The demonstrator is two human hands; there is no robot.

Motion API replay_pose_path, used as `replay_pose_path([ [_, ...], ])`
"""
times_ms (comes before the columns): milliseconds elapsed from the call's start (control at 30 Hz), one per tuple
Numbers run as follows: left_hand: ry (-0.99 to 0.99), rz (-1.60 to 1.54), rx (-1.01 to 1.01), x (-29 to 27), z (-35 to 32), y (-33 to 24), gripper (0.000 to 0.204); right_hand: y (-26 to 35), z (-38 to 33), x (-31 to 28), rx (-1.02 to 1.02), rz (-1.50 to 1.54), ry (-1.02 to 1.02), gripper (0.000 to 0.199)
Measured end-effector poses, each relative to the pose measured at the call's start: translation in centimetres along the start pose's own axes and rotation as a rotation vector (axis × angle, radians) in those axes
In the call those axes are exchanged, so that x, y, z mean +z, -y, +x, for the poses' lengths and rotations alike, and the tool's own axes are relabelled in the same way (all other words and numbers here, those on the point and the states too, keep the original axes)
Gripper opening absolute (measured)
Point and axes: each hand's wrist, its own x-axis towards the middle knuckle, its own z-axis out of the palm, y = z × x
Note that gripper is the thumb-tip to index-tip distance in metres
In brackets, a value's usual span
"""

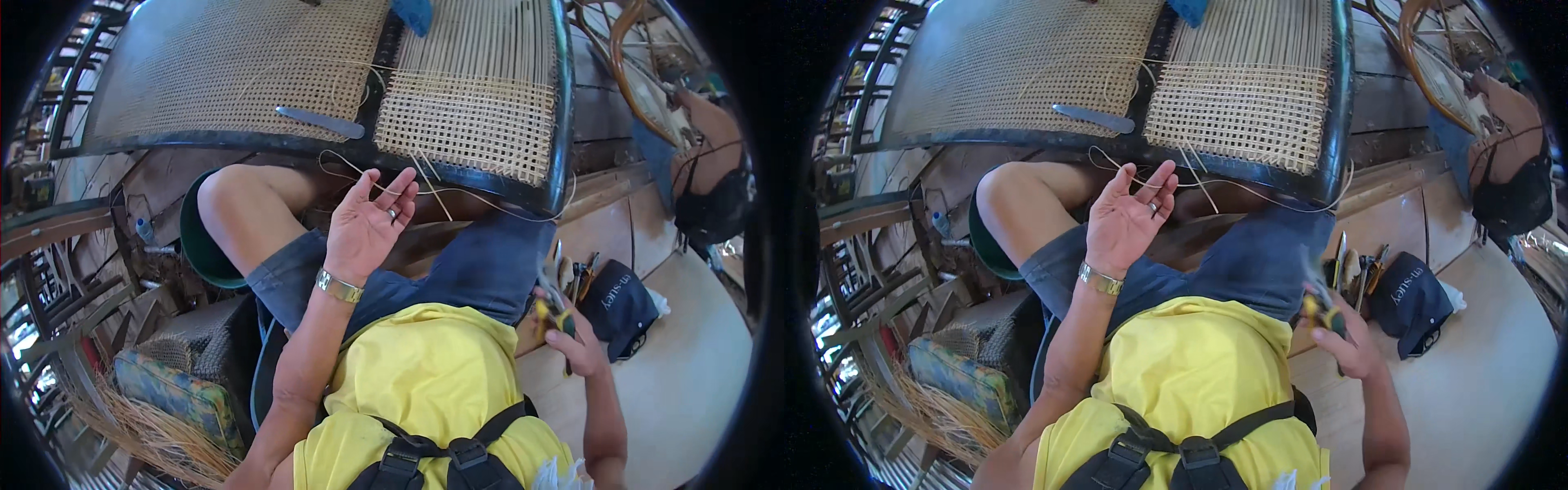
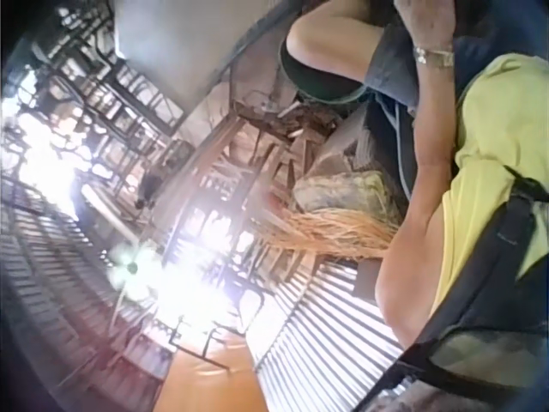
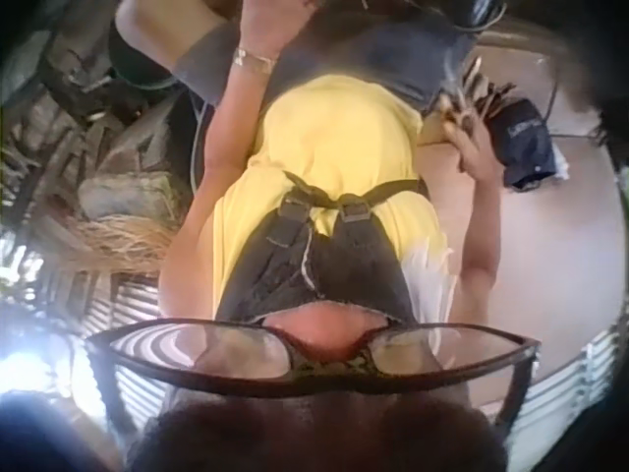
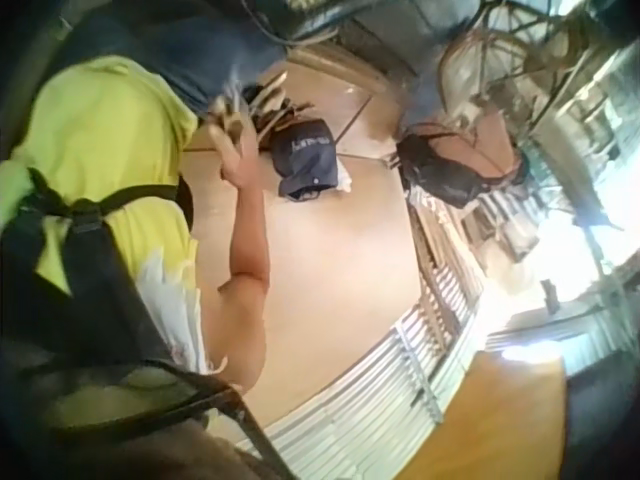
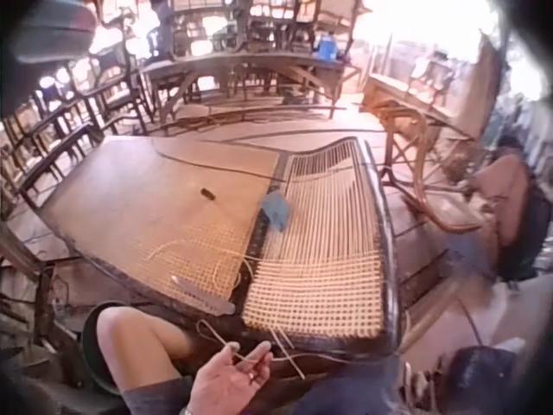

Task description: Weaving the seat of a chair using rattan strips.

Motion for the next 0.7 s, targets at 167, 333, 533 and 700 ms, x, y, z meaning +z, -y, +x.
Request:
replay_pose_path([
  [167, 0.105, -0.050, 0.004, 1.0, 0.3, 1.2, 0.020, 6.0, 8.6, 6.5, 0.138, 0.405, 0.453, 0.057],
  [333, 0.188, -0.003, -0.027, 1.4, -0.1, 1.9, 0.022, 5.5, 13.8, 8.6, 0.196, 0.503, 0.550, 0.043],
  [533, 0.086, 0.020, 0.048, 0.3, 0.1, 2.2, 0.021, 6.3, 11.2, 8.1, 0.179, 0.295, 0.441, 0.045],
  [700, -0.107, 0.598, -0.010, 0.4, -1.3, 2.1, 0.024, 7.2, 9.6, 6.4, -0.166, 0.196, 0.402, 0.060],
])
